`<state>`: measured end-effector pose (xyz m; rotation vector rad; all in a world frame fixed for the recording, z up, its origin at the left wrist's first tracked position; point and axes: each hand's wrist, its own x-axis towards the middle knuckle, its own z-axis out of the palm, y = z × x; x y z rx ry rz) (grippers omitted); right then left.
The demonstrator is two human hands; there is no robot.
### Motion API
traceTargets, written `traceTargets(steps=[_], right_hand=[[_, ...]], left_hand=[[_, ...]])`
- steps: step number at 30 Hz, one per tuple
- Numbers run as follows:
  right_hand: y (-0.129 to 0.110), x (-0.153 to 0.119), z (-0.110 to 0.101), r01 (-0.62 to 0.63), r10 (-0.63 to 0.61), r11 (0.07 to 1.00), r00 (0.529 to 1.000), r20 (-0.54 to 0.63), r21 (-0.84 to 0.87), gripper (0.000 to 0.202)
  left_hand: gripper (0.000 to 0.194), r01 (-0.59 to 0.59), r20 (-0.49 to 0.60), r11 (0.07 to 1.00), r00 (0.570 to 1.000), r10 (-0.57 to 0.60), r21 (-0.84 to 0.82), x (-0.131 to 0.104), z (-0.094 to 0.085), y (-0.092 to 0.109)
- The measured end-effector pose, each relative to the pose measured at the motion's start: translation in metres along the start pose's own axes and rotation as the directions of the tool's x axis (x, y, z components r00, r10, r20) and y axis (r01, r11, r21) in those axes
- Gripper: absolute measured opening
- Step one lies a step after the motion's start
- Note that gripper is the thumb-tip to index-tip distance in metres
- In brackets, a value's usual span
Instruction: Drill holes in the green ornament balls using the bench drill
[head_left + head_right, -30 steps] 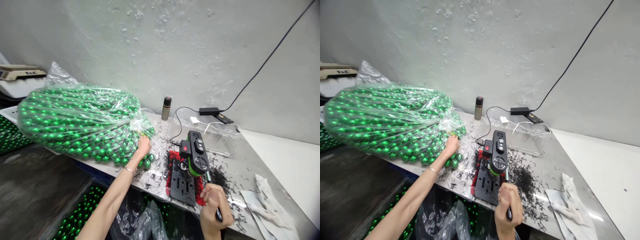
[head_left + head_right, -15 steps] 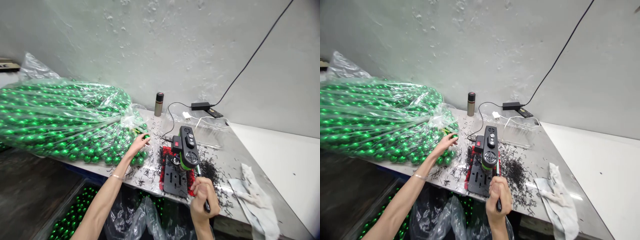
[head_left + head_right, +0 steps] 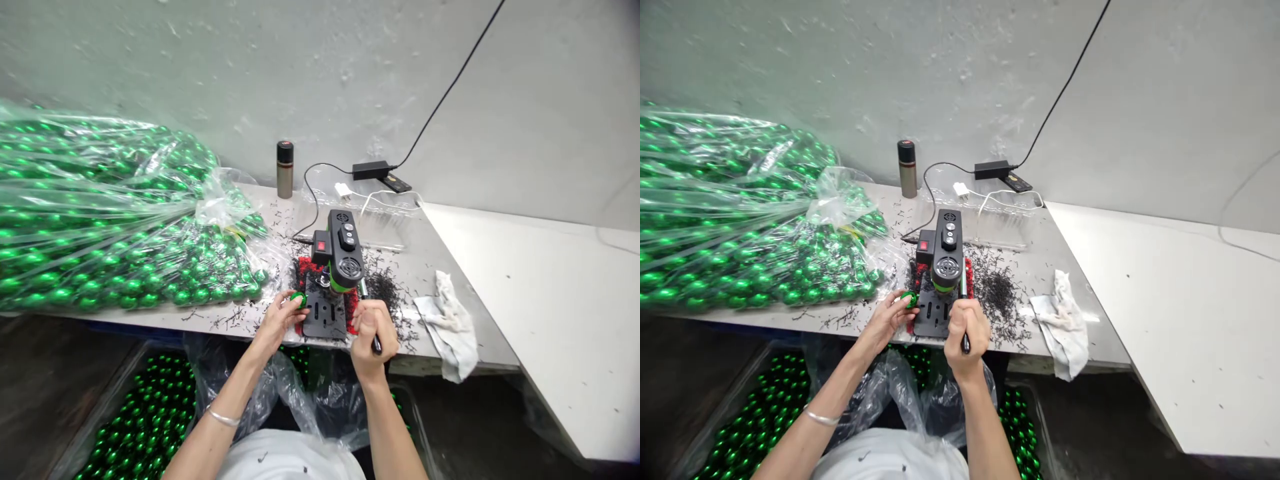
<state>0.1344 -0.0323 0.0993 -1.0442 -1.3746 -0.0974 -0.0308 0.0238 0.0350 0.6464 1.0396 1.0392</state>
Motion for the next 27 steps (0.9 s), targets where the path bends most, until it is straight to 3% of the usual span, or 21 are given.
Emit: traceTargets(steps=[4,8,11,15,21,27], right_hand=[[0.000,0.000,0.001,0.023,-0.023,1.000,1.000,-0.006,-0.012,0.031],[-0.001,0.001,0.001,0.042,-0.042,0.999,0.999,0.005,-0.025,0.031],[-0.003,0.002,0.001,0.046,-0.046,0.998,0.999,0.016,-0.037,0.030],[-0.003,0.001,0.001,0.038,-0.038,0.999,0.999,0.022,-0.017,0.030],[-0.003,0.000,0.001,0.041,-0.041,0.999,0.999,0.018,-0.001,0.029],[0.004,-0.008,0.003,0.032,-0.032,0.999,0.999,-0.007,0.027,0.028]], left_hand=[[0.046,-0.205,0.133,0.924,0.976,0.170,0.323,-0.001,0.009,-0.011],[0.039,-0.424,0.272,0.665,0.906,0.325,0.615,0.000,0.015,-0.015],[0.037,-0.526,0.369,0.455,0.843,0.392,0.719,0.003,0.018,-0.016],[0.034,-0.611,0.468,0.271,0.765,0.442,0.743,0.006,0.022,-0.018],[0.030,-0.624,0.487,0.114,0.698,0.524,0.773,0.011,0.027,-0.028],[0.030,-0.621,0.469,0.101,0.680,0.564,0.777,0.013,0.025,-0.036]])
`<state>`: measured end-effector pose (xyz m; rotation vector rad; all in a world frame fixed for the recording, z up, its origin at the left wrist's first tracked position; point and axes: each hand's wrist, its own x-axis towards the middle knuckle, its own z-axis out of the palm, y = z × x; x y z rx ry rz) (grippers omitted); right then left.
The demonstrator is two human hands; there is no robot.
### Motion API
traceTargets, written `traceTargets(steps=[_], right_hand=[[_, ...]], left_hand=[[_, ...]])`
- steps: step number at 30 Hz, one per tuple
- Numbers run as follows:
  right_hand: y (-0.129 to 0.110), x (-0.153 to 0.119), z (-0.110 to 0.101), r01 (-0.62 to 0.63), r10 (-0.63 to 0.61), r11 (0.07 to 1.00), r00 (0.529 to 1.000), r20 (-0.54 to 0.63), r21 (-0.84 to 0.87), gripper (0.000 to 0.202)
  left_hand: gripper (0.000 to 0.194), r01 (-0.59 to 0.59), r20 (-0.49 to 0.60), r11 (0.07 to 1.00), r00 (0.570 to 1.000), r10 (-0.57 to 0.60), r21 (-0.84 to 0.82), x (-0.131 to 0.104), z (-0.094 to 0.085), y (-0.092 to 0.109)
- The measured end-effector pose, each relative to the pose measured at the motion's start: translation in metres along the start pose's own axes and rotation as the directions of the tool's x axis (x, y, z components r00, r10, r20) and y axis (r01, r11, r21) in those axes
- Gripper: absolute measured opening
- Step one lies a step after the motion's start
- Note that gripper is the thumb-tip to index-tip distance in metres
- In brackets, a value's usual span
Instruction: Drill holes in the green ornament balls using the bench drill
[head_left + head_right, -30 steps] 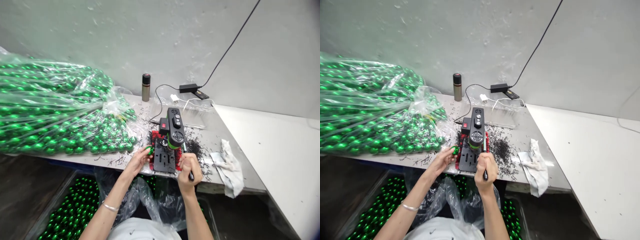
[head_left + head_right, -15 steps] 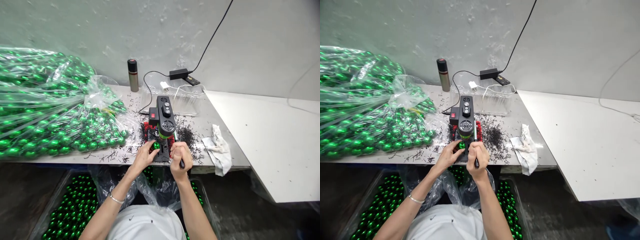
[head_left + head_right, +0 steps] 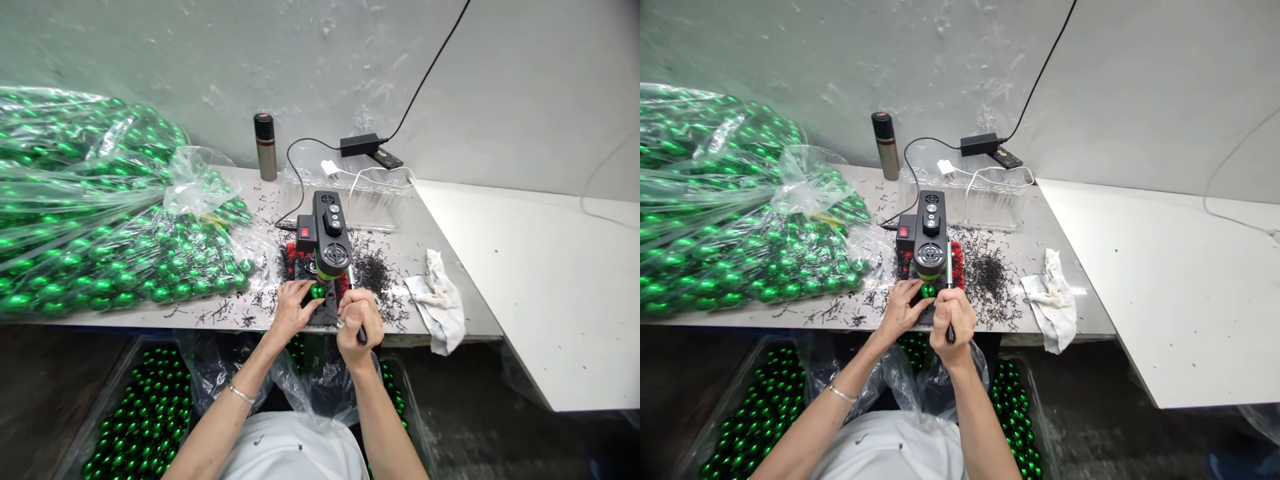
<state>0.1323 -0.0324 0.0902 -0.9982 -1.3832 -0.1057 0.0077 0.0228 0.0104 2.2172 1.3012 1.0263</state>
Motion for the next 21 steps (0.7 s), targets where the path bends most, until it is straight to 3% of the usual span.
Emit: traceTargets(steps=[8,14,21], right_hand=[[0.027,-0.033,0.009,0.045,-0.044,0.999,0.998,-0.055,-0.001,0.031],[0.030,-0.039,0.012,0.028,-0.029,0.999,0.995,-0.091,-0.017,0.033],[0.033,-0.045,0.009,-0.001,-0.002,0.998,0.999,-0.047,-0.066,0.035]], left_hand=[[0.032,-0.028,-0.038,0.999,0.999,0.029,0.019,-0.001,0.003,-0.003],[0.033,-0.036,-0.046,0.999,0.998,0.038,0.024,-0.002,0.003,-0.001],[0.034,-0.028,-0.048,1.000,0.998,0.028,0.009,-0.002,0.004,0.000]])
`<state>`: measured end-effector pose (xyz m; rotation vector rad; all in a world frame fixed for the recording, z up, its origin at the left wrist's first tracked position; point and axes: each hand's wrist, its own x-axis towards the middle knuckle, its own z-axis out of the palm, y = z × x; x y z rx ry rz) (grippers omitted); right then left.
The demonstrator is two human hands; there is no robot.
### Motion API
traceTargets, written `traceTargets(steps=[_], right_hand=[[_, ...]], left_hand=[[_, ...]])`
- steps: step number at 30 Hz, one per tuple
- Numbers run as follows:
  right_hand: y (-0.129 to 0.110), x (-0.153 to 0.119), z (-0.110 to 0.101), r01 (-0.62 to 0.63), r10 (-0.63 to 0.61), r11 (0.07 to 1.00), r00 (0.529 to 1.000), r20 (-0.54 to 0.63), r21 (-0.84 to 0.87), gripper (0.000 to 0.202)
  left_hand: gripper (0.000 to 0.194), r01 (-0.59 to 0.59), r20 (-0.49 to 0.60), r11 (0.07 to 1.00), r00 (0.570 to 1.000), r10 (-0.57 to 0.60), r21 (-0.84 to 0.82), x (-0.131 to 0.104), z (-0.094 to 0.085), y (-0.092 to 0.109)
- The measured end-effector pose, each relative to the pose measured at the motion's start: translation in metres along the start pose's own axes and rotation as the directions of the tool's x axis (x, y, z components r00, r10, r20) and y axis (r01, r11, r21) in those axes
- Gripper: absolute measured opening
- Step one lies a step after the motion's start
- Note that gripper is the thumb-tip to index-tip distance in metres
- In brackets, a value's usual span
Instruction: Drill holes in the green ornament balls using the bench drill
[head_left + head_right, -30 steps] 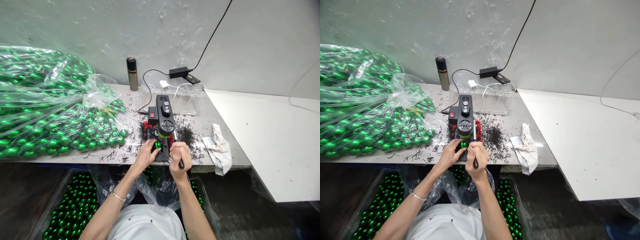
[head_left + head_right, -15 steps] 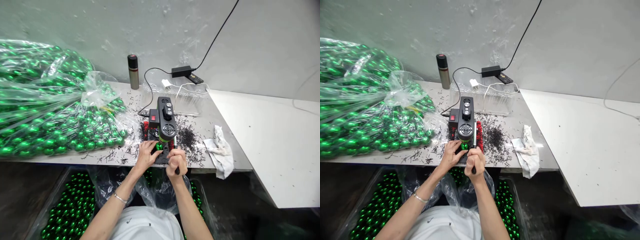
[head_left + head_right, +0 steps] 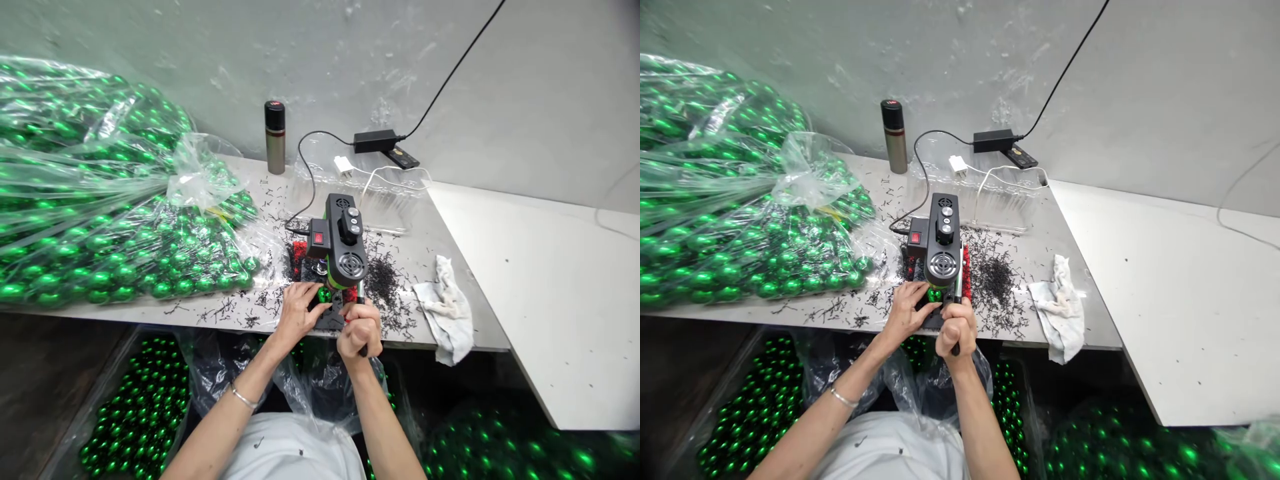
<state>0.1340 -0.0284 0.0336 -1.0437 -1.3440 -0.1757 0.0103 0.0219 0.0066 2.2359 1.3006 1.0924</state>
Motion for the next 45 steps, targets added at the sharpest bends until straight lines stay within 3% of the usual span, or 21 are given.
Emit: traceTargets(steps=[6,12,15,19,23,26,29,32,35,38,40,42,45], right_hand=[[0.004,0.000,0.000,0.027,-0.027,1.000,1.000,-0.010,0.008,0.036],[0.008,0.001,-0.005,0.146,-0.141,0.988,0.982,0.123,-0.039,0.033],[-0.004,0.015,-0.005,0.083,-0.082,0.997,0.995,0.049,-0.005,0.035],[-0.036,0.053,-0.007,-0.101,0.102,0.994,0.994,-0.030,0.045,0.037],[-0.058,0.083,-0.011,-0.254,0.253,0.967,0.967,0.023,0.030,0.036],[-0.060,0.082,-0.010,-0.215,0.215,0.976,0.977,0.009,0.043,0.037],[-0.056,0.070,-0.008,-0.194,0.195,0.981,0.980,-0.039,0.024,0.036],[-0.052,0.062,-0.006,-0.213,0.216,0.976,0.975,-0.056,0.051,0.036],[-0.050,0.061,-0.006,-0.183,0.188,0.979,0.981,-0.054,0.085,0.036],[-0.048,0.061,-0.007,-0.173,0.178,0.981,0.983,-0.048,0.087,0.036],[-0.046,0.059,-0.007,-0.158,0.163,0.984,0.985,-0.055,0.088,0.036],[-0.045,0.057,-0.006,-0.141,0.146,0.985,0.988,-0.056,0.096,0.034],[-0.044,0.055,-0.005,-0.131,0.138,0.985,0.989,-0.060,0.112,0.033]], left_hand=[[0.033,0.015,0.017,0.999,1.000,-0.014,-0.041,0.000,0.001,-0.001],[0.033,0.013,0.007,0.998,1.000,-0.013,-0.061,-0.001,0.002,-0.002],[0.032,0.022,0.007,0.997,1.000,-0.022,-0.070,0.001,0.003,-0.003],[0.031,0.023,-0.013,0.992,1.000,-0.024,-0.122,0.003,0.000,-0.004],[0.034,-0.053,-0.001,0.983,0.999,0.054,-0.178,-0.024,-0.019,0.003],[0.043,-0.171,0.119,0.965,0.973,0.197,-0.199,-0.061,-0.039,0.011],[0.061,-0.234,0.141,0.957,0.956,0.258,-0.170,-0.080,-0.054,0.010],[0.046,-0.145,0.041,0.987,0.988,0.148,-0.070,-0.052,-0.069,-0.010],[0.027,0.031,-0.113,0.997,0.993,-0.022,0.074,0.016,-0.088,-0.051],[0.021,0.120,-0.178,0.985,0.979,-0.097,0.125,0.085,-0.103,-0.098],[0.020,0.167,-0.213,0.977,0.967,-0.137,0.129,0.117,-0.106,-0.122],[0.019,0.207,-0.235,0.970,0.956,-0.174,0.124,0.136,-0.105,-0.137],[0.023,0.279,-0.217,0.959,0.940,-0.262,0.052,0.145,-0.103,-0.142]])
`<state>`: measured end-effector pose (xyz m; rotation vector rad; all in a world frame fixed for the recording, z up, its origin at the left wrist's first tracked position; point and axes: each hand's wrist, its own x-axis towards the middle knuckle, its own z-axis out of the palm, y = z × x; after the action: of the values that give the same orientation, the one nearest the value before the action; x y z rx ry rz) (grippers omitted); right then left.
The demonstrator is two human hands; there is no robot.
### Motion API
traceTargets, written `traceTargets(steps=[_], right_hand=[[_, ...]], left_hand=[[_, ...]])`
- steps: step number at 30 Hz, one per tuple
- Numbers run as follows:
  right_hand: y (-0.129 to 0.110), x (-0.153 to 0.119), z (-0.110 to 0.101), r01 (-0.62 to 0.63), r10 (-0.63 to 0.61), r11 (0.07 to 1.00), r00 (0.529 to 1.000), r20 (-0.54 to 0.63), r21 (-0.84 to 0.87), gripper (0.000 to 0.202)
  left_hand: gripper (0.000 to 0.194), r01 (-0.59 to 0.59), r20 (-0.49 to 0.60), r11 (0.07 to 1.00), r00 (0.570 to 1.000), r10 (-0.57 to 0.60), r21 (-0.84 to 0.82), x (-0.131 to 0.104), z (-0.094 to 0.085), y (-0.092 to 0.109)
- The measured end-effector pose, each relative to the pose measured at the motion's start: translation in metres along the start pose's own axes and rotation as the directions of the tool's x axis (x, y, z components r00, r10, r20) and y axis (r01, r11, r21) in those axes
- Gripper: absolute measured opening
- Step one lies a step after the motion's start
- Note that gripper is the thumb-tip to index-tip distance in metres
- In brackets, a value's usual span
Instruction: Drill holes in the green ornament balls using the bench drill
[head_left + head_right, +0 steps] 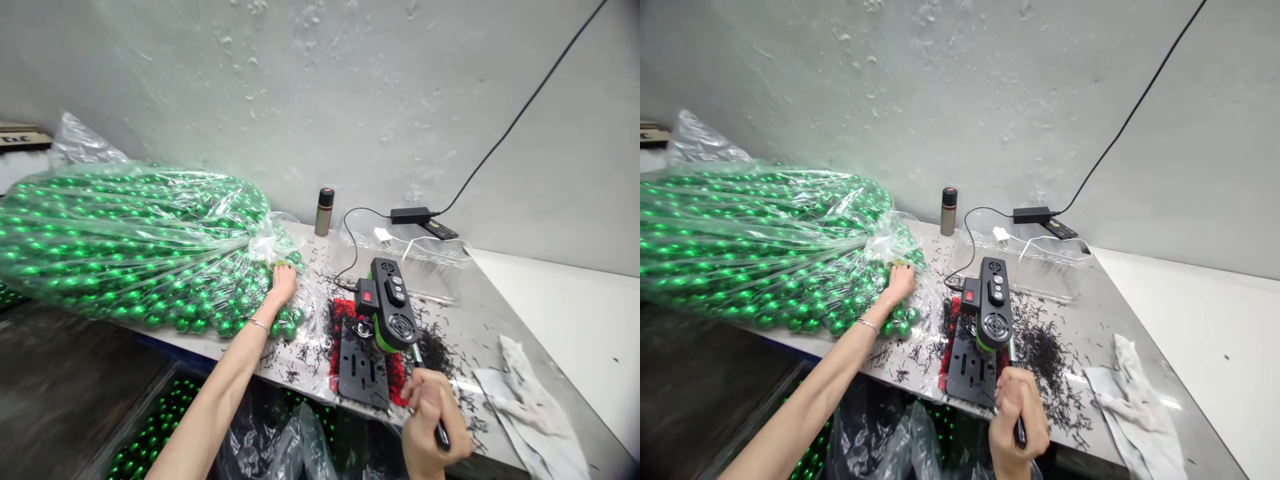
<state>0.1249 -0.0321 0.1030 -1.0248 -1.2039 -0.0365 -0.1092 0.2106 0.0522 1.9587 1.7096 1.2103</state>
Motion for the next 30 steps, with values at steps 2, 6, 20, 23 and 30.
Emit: traceTargets(steps=[2,6,20,23,30], right_hand=[[0.001,0.000,0.000,0.000,0.000,1.000,1.000,-0.005,-0.001,0.034],[0.002,-0.001,-0.001,0.001,-0.001,1.000,1.000,0.011,-0.014,0.034],[0.004,-0.002,-0.004,0.002,0.002,0.998,0.998,0.056,-0.070,0.034],[0.003,0.000,-0.004,0.018,-0.012,0.996,0.998,0.065,-0.086,0.035],[0.004,-0.001,-0.006,0.034,-0.026,0.995,0.996,0.088,-0.095,0.031]], left_hand=[[0.024,0.052,0.040,0.997,0.998,-0.049,-0.061,-0.001,-0.002,0.003],[0.013,0.101,0.084,0.985,0.992,-0.090,-0.139,-0.015,-0.014,0.013],[0.032,0.708,0.617,0.159,0.686,-0.385,-0.688,-0.179,-0.012,0.067],[0.046,0.643,0.545,0.377,0.765,-0.342,-0.667,-0.197,0.013,0.079],[0.035,0.081,0.211,0.945,0.977,-0.014,-0.316,-0.203,0.047,0.096]])
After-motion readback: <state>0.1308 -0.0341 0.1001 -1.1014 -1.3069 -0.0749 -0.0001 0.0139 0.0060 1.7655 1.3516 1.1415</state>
